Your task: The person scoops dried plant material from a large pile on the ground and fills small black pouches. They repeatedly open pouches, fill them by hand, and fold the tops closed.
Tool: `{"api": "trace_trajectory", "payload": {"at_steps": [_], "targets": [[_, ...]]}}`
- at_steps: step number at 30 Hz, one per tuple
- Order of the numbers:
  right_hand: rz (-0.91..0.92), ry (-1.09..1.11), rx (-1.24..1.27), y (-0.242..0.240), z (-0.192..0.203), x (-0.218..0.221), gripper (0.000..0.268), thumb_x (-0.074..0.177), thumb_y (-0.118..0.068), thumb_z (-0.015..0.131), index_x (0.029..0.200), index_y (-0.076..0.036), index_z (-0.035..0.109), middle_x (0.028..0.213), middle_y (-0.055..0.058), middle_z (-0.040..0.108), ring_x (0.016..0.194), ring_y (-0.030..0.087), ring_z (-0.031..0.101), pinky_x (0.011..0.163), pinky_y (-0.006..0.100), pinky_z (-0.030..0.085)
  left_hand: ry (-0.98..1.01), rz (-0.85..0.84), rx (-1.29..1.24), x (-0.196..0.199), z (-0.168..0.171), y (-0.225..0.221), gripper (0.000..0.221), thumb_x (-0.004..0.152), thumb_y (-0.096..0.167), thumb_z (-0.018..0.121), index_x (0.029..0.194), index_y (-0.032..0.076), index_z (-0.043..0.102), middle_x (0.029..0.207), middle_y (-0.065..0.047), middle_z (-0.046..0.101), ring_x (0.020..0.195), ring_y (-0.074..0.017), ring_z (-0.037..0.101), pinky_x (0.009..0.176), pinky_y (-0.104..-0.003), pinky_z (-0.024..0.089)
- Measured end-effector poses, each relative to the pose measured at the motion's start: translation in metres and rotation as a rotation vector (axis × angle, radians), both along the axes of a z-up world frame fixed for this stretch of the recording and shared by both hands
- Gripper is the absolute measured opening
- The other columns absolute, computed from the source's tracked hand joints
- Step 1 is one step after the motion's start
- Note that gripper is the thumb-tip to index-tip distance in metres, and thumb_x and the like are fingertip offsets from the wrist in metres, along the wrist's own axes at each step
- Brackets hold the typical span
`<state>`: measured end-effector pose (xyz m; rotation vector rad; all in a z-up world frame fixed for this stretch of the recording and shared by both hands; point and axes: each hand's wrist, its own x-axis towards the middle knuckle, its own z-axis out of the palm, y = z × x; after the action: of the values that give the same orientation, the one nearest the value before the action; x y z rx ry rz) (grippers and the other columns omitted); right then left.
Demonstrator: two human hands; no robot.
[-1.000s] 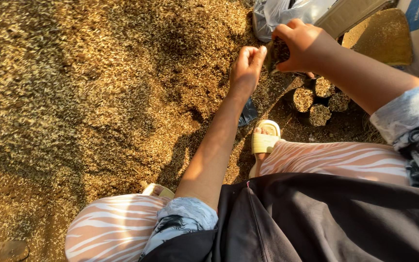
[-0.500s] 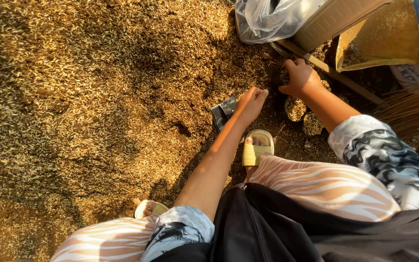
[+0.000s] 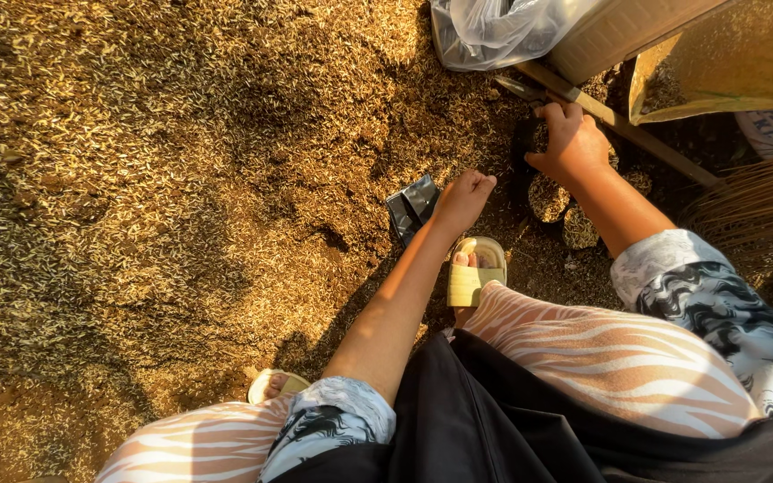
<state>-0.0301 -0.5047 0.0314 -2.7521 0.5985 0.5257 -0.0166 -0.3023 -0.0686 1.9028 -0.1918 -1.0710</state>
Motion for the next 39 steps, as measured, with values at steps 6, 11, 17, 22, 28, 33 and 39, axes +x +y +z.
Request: {"api": "trace_trajectory", "payload": {"at_steps": [6, 11, 17, 22, 28, 33, 39], "targets": [[0.174, -0.239, -0.102, 0.005, -0.008, -0.013, 0.076, 0.073, -0.039, 0.089, 0.136, -0.010, 0.057, 0.141, 0.020, 0.054, 0.130, 0.041, 0.050, 0.106, 0.051, 0.045, 0.000, -0.031, 0.060, -0.001, 0.023, 0.011, 0.035, 0.099, 0.045, 0.055, 0.100, 0.010, 0.061, 0.085, -0.003, 0.062, 0.077, -0.0157, 0.059, 0.074, -0.034, 0.049], [0.163, -0.562, 0.181, 0.058, -0.058, -0.016, 0.055, 0.103, -0.024, 0.066, 0.149, -0.001, 0.046, 0.156, 0.025, 0.045, 0.150, 0.044, 0.036, 0.127, 0.052, 0.028, -0.042, 0.005, 0.002, 0.004, 0.010, 0.034, 0.032, 0.099, 0.042, 0.056, 0.107, 0.012, 0.063, 0.095, -0.005, 0.068, 0.087, -0.0175, 0.064, 0.079, -0.035, 0.050], [-0.154, -0.490, 0.186, 0.124, -0.133, -0.015, 0.072, 0.108, -0.032, 0.052, 0.163, 0.001, 0.019, 0.169, 0.030, 0.010, 0.156, 0.050, 0.009, 0.127, 0.059, 0.014, -0.169, 0.095, 0.064, 0.003, -0.002, 0.078, 0.030, 0.095, 0.038, 0.064, 0.104, 0.010, 0.067, 0.093, -0.007, 0.072, 0.085, -0.0193, 0.069, 0.079, -0.035, 0.054], [-0.182, -0.436, 0.238, 0.159, -0.164, 0.019, 0.071, 0.111, -0.038, 0.045, 0.164, -0.003, 0.014, 0.171, 0.024, 0.002, 0.157, 0.044, -0.004, 0.129, 0.059, 0.005, -0.041, 0.244, 0.011, 0.013, -0.001, 0.124, 0.025, 0.098, 0.031, 0.064, 0.106, 0.008, 0.067, 0.092, -0.005, 0.069, 0.082, -0.0173, 0.063, 0.073, -0.035, 0.054], [-0.127, -0.638, 0.622, 0.209, -0.153, 0.088, 0.067, 0.113, -0.037, 0.041, 0.166, -0.008, 0.012, 0.172, 0.023, -0.004, 0.159, 0.041, -0.003, 0.130, 0.057, 0.007, -0.013, 0.279, 0.164, 0.016, 0.022, 0.154, 0.025, 0.098, 0.031, 0.062, 0.109, 0.008, 0.067, 0.095, -0.004, 0.070, 0.084, -0.0146, 0.064, 0.078, -0.032, 0.053], [0.011, -0.616, 0.957, 0.212, -0.131, 0.101, 0.058, 0.111, -0.034, 0.042, 0.164, -0.018, 0.027, 0.175, 0.019, 0.007, 0.162, 0.038, 0.010, 0.130, 0.052, 0.015, -0.041, 0.266, 0.200, 0.018, 0.038, 0.159, 0.026, 0.099, 0.031, 0.062, 0.108, 0.007, 0.065, 0.096, -0.004, 0.070, 0.085, -0.0148, 0.065, 0.080, -0.032, 0.053], [-0.340, -0.717, 0.162, 0.128, -0.157, 0.059, 0.066, 0.107, -0.033, 0.052, 0.162, -0.006, 0.025, 0.170, 0.026, 0.011, 0.157, 0.043, 0.018, 0.130, 0.052, 0.021, 0.093, 0.308, 0.167, 0.021, 0.053, 0.166, 0.023, 0.100, 0.031, 0.059, 0.110, 0.011, 0.066, 0.097, -0.005, 0.069, 0.086, -0.0168, 0.062, 0.079, -0.036, 0.053]]}}
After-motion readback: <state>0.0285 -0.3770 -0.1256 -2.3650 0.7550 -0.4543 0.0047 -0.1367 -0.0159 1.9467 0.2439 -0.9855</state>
